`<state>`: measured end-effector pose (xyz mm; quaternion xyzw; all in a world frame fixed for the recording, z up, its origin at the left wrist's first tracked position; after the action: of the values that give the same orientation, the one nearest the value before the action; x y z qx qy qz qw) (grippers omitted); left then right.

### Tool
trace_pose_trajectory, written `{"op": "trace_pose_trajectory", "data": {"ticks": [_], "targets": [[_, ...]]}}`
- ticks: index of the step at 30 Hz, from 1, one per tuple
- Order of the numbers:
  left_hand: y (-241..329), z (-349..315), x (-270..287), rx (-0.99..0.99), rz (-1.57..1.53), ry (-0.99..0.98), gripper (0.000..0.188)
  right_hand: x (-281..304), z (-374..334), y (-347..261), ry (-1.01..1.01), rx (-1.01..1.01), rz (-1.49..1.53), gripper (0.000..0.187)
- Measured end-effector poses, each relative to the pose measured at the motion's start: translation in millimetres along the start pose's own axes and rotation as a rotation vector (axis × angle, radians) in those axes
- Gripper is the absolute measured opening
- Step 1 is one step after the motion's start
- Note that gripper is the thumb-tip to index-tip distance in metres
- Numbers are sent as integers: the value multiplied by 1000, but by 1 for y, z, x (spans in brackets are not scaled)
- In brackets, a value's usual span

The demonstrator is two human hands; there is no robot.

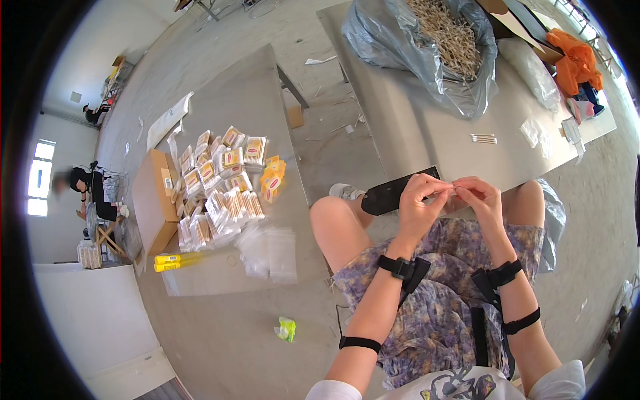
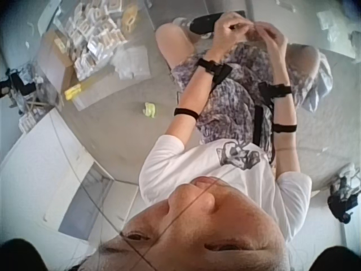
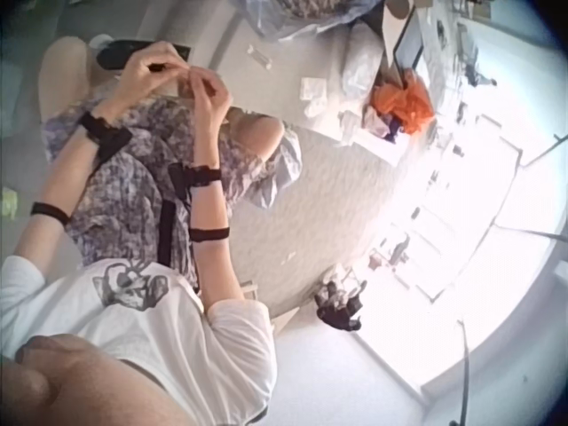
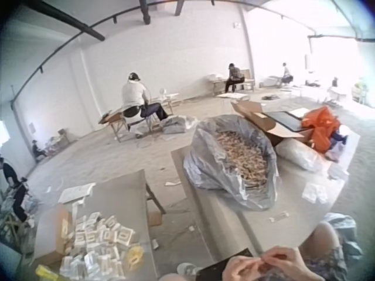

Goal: The recorder is organizing and packaging cotton swabs into small plastic containers and bags.

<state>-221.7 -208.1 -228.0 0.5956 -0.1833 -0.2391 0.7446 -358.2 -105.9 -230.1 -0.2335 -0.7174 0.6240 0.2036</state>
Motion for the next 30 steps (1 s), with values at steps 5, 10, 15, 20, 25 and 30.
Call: {"op": "trace_pose_trajectory", "data": {"ticks": [5, 10, 15, 20, 25, 30], "targets": [[1, 0, 7, 38, 57, 30, 11, -4, 2, -5, -14, 18, -19, 13], [5, 1, 12, -18, 109, 40, 10, 1, 3, -1, -15, 30, -25, 14], [4, 1, 13, 9, 90, 32, 9, 1, 1, 0, 0, 32, -29, 15], [2, -1, 14, -2, 114, 27, 9, 0, -1, 0, 11, 49, -19, 15], [-3, -1, 13, 64, 41, -32, 10, 3, -5, 2, 19, 2, 6, 14], [-7, -1, 10, 144, -39, -82, 12, 5, -9, 7, -12, 50, 51, 15]]}}
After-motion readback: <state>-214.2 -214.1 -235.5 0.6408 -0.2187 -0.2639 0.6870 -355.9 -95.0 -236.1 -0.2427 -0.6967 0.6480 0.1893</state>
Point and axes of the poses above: each hand's wrist, its own z-axis towards the middle knuckle, its own x-axis out of the back of the hand, y = z × x, the point moved 5 cm from there along z, towards the middle knuckle, and after that the axes turned 2 degrees about x, right-handed, at the moved point
